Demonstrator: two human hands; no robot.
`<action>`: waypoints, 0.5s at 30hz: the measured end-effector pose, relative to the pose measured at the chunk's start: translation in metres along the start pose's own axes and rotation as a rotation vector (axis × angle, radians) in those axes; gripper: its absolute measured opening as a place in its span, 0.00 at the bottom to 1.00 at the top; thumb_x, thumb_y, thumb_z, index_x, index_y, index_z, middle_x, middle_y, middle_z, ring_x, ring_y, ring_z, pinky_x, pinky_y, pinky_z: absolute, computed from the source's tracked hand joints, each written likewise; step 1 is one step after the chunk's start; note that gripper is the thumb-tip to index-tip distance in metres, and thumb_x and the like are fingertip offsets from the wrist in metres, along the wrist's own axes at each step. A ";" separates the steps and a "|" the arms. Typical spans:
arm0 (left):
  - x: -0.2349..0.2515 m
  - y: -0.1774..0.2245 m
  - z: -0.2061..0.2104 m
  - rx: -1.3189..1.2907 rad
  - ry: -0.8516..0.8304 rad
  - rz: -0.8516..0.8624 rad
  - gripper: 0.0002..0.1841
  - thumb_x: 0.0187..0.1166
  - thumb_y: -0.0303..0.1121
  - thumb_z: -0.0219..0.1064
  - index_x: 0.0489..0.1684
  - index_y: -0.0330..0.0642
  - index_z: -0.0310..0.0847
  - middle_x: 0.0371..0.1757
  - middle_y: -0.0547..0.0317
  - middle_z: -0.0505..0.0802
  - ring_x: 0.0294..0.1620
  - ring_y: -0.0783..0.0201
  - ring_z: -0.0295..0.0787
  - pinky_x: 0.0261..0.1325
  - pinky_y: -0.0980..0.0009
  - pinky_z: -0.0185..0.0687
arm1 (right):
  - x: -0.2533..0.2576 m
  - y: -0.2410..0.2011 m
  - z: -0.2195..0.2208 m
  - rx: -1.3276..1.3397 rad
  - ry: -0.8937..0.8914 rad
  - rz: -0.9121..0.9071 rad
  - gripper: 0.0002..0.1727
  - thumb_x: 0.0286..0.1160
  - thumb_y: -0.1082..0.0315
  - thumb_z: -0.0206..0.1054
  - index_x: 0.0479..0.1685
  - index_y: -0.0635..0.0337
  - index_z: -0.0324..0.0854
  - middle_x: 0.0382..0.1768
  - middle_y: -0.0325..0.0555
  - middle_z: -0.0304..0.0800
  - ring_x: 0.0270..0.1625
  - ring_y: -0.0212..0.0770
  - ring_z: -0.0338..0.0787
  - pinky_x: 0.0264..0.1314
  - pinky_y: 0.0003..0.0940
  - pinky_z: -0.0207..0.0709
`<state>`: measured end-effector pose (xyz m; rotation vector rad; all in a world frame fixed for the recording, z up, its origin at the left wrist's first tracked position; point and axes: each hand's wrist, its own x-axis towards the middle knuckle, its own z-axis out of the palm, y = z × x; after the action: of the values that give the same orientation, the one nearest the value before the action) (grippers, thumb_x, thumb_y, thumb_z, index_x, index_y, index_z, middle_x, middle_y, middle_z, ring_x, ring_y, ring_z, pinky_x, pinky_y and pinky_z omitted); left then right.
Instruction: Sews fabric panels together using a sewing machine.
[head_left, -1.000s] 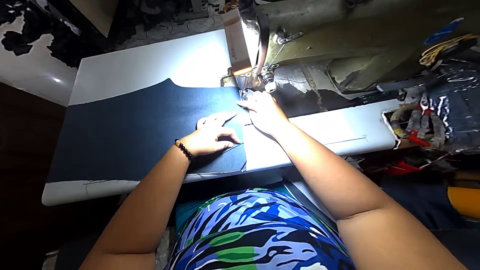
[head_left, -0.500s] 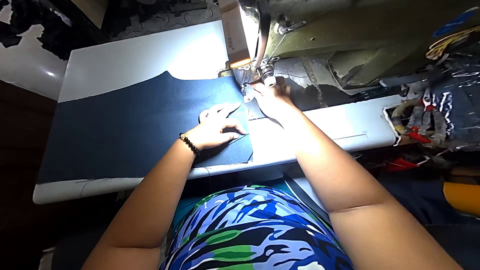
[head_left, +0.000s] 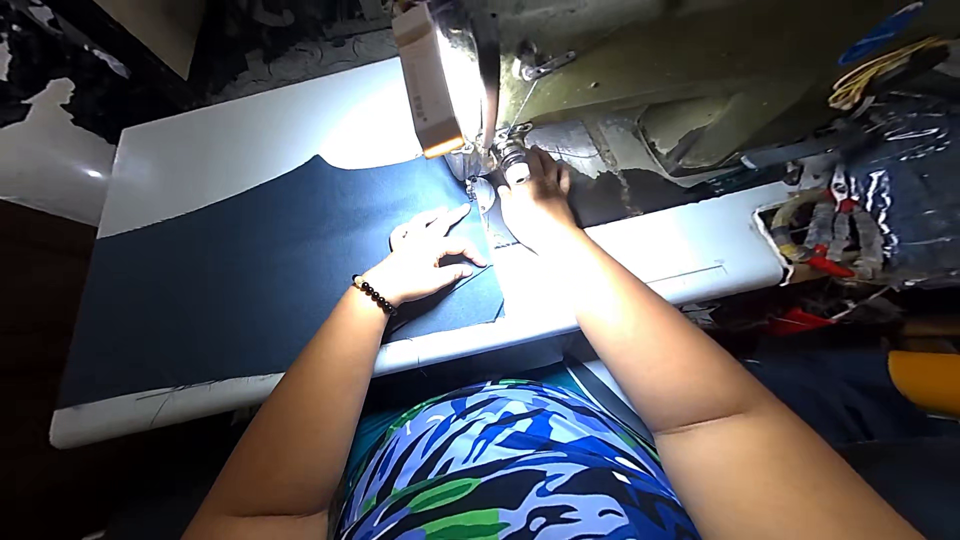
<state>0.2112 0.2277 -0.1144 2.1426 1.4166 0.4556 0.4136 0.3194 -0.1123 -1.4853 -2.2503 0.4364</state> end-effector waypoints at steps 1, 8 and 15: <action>0.001 0.000 0.000 0.001 0.003 0.004 0.11 0.77 0.48 0.70 0.51 0.66 0.95 0.93 0.54 0.65 0.95 0.40 0.45 0.76 0.24 0.42 | -0.002 0.001 0.001 0.016 0.036 -0.028 0.27 0.83 0.66 0.58 0.82 0.46 0.75 0.83 0.56 0.72 0.90 0.61 0.61 0.86 0.71 0.48; 0.000 0.003 -0.001 0.012 -0.002 0.002 0.11 0.77 0.46 0.70 0.51 0.65 0.94 0.93 0.53 0.64 0.95 0.39 0.45 0.74 0.24 0.45 | -0.004 0.007 0.007 0.128 0.160 -0.171 0.19 0.78 0.71 0.61 0.64 0.65 0.84 0.60 0.61 0.88 0.69 0.62 0.83 0.74 0.59 0.71; -0.020 0.009 0.002 0.038 -0.005 -0.003 0.10 0.77 0.45 0.69 0.50 0.66 0.94 0.93 0.56 0.64 0.95 0.41 0.44 0.78 0.24 0.42 | -0.003 0.006 0.007 0.242 0.212 -0.151 0.13 0.79 0.72 0.57 0.47 0.65 0.89 0.48 0.57 0.93 0.60 0.53 0.89 0.68 0.50 0.76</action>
<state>0.2115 0.2060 -0.1105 2.1695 1.4365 0.4258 0.4157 0.3182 -0.1220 -1.1731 -2.0443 0.4628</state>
